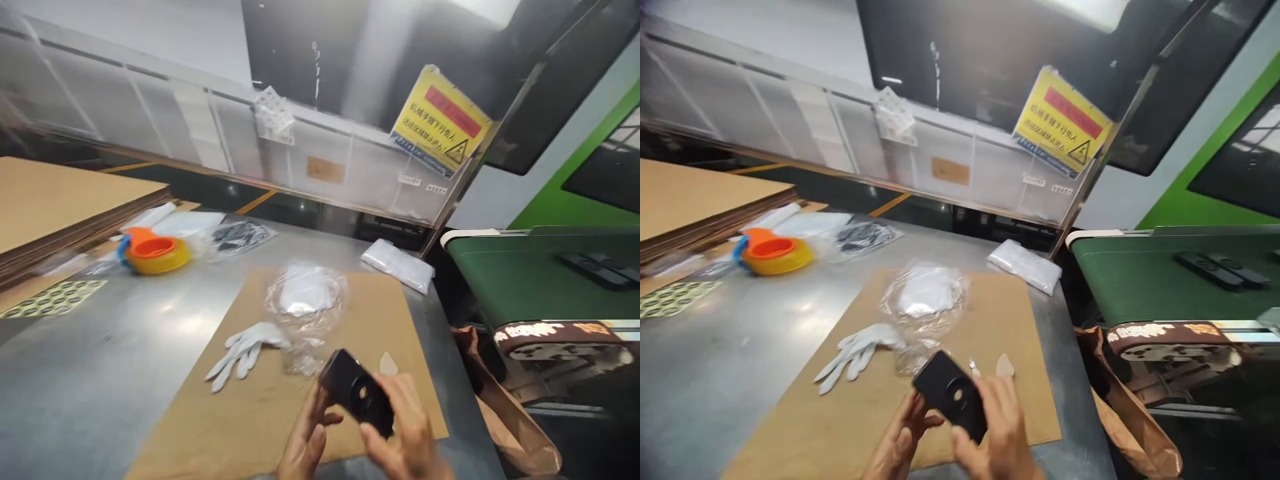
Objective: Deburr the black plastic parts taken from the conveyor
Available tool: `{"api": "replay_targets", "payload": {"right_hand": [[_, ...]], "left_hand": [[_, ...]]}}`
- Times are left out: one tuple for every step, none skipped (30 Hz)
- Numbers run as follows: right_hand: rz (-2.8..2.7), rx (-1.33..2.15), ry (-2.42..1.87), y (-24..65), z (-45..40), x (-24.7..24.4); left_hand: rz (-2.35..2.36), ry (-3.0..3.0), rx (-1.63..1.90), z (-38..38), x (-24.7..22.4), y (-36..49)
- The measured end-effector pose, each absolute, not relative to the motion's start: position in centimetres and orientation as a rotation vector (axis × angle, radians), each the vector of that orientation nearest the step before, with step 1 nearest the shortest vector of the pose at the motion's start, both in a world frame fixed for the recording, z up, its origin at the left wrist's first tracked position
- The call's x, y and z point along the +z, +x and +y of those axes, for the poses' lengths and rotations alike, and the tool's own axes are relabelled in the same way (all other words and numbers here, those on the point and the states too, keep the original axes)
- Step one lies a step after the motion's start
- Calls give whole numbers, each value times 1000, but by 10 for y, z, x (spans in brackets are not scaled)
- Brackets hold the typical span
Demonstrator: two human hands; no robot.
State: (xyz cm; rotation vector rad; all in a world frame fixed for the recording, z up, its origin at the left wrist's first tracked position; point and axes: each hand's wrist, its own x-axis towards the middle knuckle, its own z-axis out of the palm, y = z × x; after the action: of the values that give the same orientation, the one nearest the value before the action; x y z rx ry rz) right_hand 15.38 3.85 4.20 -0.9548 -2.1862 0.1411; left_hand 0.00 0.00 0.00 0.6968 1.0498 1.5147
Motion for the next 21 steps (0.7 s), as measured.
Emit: {"api": "replay_targets", "payload": {"right_hand": [[-2133,150,-895,138,26,24],[-2103,170,-851,126,16,8],[-2117,201,-807,118,11,-6],[-2152,209,-821,116,9,-17],[-2195,186,-908,117,10,-27],[-2231,134,-1049,121,15,-35],[-2240,31,-1242,127,21,-42],[-2230,-18,-1371,132,28,-49],[-2234,-50,-1453,137,35,-55],[-2247,-70,-1509,140,42,-61],[-2268,-75,-1541,142,47,-67],[-2293,-87,-1569,141,50,-73],[-2318,-102,-1594,139,52,-78],[-2338,-118,-1617,137,52,-82],[-2355,-134,-1636,135,52,-85],[-2369,-151,-1654,133,51,-87],[-2379,-167,-1669,132,50,-89],[-2386,-183,-1685,131,50,-89],[-2391,-197,-1699,132,50,-89],[-2396,-210,-1712,132,50,-88],[-2400,-222,-1722,133,50,-87]], "left_hand": [[982,596,1540,-1,-3,-1],[936,503,1553,-3,-5,-3],[933,442,1544,-7,-7,-8],[954,425,1528,-11,-10,-13],[989,460,1510,-16,-13,-20],[1022,538,1492,-21,-16,-27],[1036,641,1471,-26,-21,-35],[1031,749,1443,-31,-25,-41],[1013,855,1417,-36,-29,-47],[989,950,1397,-40,-33,-52],[976,1038,1380,-44,-35,-55],[979,1120,1368,-48,-37,-58],[995,1197,1353,-51,-37,-61],[1020,1259,1343,-53,-37,-63],[1049,1304,1337,-56,-37,-64],[1079,1333,1336,-57,-36,-66],[1104,1354,1337,-59,-35,-67],[1122,1370,1339,-60,-34,-68],[1132,1384,1341,-60,-33,-69],[1131,1392,1344,-60,-32,-69],[1116,1391,1348,-60,-31,-69]]}}
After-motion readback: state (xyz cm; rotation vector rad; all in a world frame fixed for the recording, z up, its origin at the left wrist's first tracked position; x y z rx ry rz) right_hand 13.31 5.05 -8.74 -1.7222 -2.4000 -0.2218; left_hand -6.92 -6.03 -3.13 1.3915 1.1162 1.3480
